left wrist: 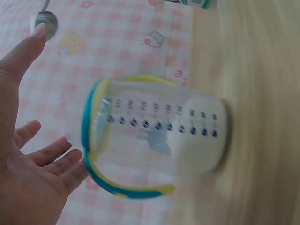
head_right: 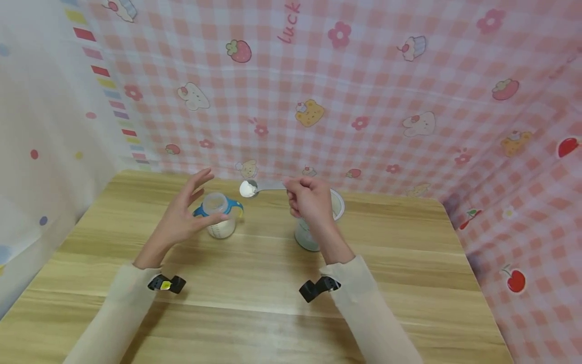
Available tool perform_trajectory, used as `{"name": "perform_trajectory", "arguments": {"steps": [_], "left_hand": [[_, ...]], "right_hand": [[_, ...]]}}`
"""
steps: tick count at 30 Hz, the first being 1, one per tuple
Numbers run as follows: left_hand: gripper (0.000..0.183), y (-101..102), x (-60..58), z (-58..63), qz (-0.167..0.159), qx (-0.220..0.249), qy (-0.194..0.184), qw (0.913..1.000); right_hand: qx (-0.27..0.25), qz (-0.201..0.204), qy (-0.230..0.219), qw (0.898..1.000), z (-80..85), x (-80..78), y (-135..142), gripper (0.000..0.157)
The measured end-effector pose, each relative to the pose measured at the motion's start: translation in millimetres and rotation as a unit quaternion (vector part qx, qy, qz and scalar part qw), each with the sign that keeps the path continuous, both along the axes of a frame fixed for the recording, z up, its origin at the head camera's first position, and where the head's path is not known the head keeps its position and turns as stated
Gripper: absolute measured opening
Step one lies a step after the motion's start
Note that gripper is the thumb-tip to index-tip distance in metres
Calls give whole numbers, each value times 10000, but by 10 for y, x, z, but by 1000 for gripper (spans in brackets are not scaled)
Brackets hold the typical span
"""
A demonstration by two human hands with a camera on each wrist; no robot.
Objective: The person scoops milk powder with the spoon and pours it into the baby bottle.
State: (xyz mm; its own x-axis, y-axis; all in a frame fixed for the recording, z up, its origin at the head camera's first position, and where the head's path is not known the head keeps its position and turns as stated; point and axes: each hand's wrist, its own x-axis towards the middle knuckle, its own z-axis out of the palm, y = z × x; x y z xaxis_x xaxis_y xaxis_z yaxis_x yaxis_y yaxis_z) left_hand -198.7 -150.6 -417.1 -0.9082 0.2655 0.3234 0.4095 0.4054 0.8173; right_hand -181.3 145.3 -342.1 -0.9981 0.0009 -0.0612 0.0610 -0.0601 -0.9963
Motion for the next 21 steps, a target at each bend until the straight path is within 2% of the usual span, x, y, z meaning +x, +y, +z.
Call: {"name": "perform_trajectory", "arguments": {"steps": [3, 9, 14, 21], "left_hand": [[104, -45, -13, -73, 3, -19, -74, 10000], [104, -117, -34, -218, -51, 108, -333, 9994], [102, -152, -30, -294, -61, 225, -618, 9978], [94, -205, -40, -408, 8, 73, -935, 9956]], "right_hand": [[66, 90, 31, 9999, -14, -10, -62, 22], [79, 20, 61, 9999, -73, -46, -190, 19], [154, 126, 283, 9994, -138, -72, -275, 23], [123, 62, 250, 9996, -218, -124, -413, 19]]}}
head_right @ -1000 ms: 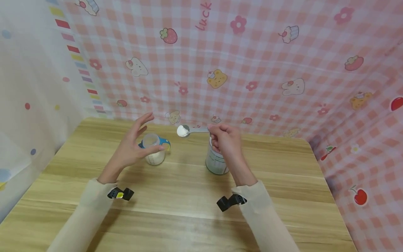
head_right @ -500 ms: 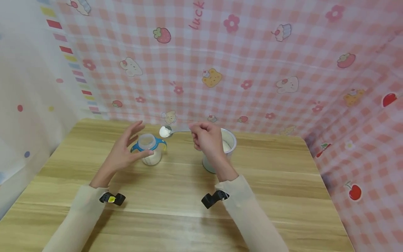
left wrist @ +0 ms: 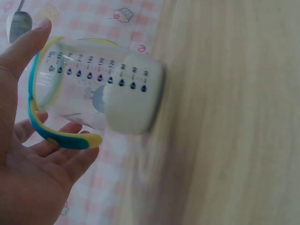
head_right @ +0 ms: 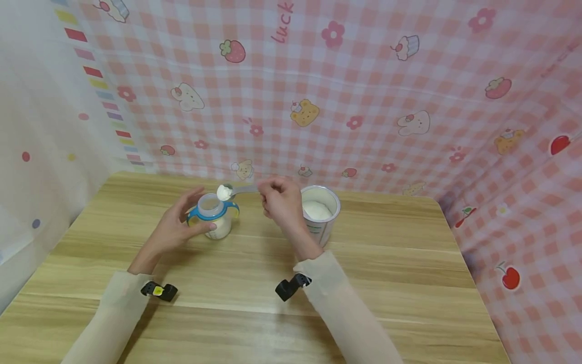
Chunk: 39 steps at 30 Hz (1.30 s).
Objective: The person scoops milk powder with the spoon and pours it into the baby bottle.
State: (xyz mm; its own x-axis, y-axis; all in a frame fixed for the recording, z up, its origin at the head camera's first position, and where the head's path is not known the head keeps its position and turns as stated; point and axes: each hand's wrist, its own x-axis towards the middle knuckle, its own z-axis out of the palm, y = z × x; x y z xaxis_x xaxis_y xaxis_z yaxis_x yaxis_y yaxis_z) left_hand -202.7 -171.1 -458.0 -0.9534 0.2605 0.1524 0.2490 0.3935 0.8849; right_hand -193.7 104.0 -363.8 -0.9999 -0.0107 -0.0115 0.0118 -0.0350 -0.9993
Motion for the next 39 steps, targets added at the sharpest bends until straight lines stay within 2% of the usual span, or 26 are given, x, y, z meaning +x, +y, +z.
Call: {"name": "perform_trajectory", "arguments": {"steps": [5, 11, 21, 24, 29, 34, 39], "left_hand": [[89, -23, -1, -62, -61, 121, -68, 9999], [82, -35, -9, -105, -134, 336, -183, 9992], [73, -37, -25, -165, -65, 17, -343, 9994], [72, -35, -26, -173, -2, -41, -383, 9993], [72, -33, -26, -189, 76, -96, -394, 9991], [72, -24, -38, -198, 151, -160, -304, 9993], [73, -9, -44, -190, 186, -187, -294, 9992]], "right_hand": [[-193, -98, -177, 9996, -61, -39, -107, 14], [-98, -102, -35, 9999, -148, -70, -218, 15], [16, -156, -124, 9998, -275, -104, -370, 15], [135, -184, -93, 9997, -309, -95, -394, 19], [385, -177, 293, 9987, -380, -84, -428, 24], [723, -222, 730, 9945, -453, -70, -458, 21], [1350, -333, 1357, 9809, -496, -49, -461, 19]]}}
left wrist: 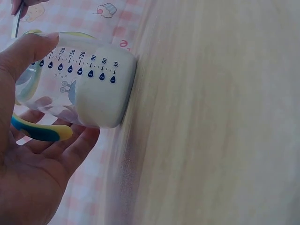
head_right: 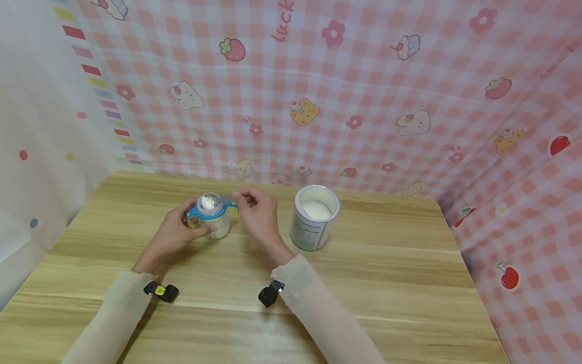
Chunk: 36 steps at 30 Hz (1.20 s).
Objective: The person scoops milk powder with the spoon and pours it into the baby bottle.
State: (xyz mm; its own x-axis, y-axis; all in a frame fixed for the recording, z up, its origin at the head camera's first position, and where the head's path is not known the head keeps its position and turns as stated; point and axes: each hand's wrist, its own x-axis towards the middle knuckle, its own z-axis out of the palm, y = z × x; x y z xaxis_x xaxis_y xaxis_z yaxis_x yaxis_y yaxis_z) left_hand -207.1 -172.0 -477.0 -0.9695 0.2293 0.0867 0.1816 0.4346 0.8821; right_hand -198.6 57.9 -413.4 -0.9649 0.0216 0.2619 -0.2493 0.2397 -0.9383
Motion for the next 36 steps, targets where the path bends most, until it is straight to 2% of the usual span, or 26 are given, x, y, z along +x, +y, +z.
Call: {"name": "perform_trajectory", "arguments": {"steps": [4, 7, 13, 21, 26, 33, 36], "left_hand": [[75, 12, -1, 9, 7, -40, -35, 10000], [76, 21, -9, 17, 11, -53, -61, 10000], [74, 19, -22, 17, 26, -85, -71, 9999], [74, 9, -25, 15, -2, -189, -110, 9998], [73, -11, -13, 8, -13, -122, -94, 9999], [73, -7, 4, 12, 16, -60, -37, 10000], [72, -7, 9, 17, 22, -39, -39, 10000]], "right_hand": [[523, 30, 676, 9963, -19, 14, 15, 19], [792, 114, 1201, 9895, -33, 29, 39, 18], [1378, 348, 2323, 9622, -60, 44, 85, 16], [1959, 668, 3066, 9291, -67, 70, 109, 12], [2393, 821, 3493, 9022, -53, 104, 112, 9], [3041, 807, 4263, 8481, -53, 99, 116, 7], [3151, 865, 4422, 8353, -38, 108, 123, 5]]}}
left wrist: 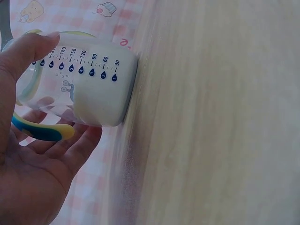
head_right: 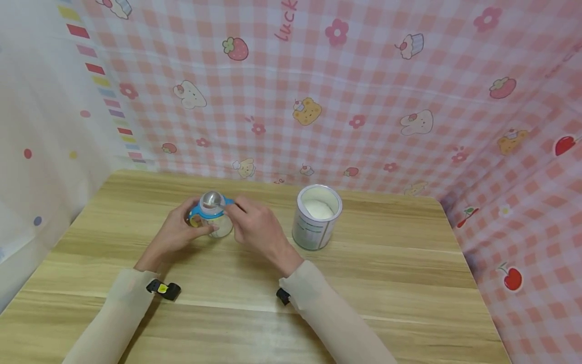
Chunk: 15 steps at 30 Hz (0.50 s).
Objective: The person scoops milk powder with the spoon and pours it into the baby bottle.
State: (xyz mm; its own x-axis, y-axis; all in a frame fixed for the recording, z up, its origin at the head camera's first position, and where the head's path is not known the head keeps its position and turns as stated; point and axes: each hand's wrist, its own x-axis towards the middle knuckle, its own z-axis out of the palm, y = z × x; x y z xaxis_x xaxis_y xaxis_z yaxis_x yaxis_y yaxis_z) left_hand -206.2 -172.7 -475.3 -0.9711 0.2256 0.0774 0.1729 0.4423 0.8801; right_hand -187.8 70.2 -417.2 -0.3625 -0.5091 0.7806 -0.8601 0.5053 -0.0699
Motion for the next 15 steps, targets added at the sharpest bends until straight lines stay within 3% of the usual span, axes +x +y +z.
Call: {"name": "perform_trajectory", "arguments": {"steps": [6, 15], "left_hand": [[71, 4, 0, 5, -4, 40, -43, 10000], [70, 2, 15, 11, 19, 59, -113, 9999]], "right_hand": [[319, -113, 137, 9993, 32, 25, 17, 6], [1013, -510, 164, 9934, 41, 84, 40, 21]]}}
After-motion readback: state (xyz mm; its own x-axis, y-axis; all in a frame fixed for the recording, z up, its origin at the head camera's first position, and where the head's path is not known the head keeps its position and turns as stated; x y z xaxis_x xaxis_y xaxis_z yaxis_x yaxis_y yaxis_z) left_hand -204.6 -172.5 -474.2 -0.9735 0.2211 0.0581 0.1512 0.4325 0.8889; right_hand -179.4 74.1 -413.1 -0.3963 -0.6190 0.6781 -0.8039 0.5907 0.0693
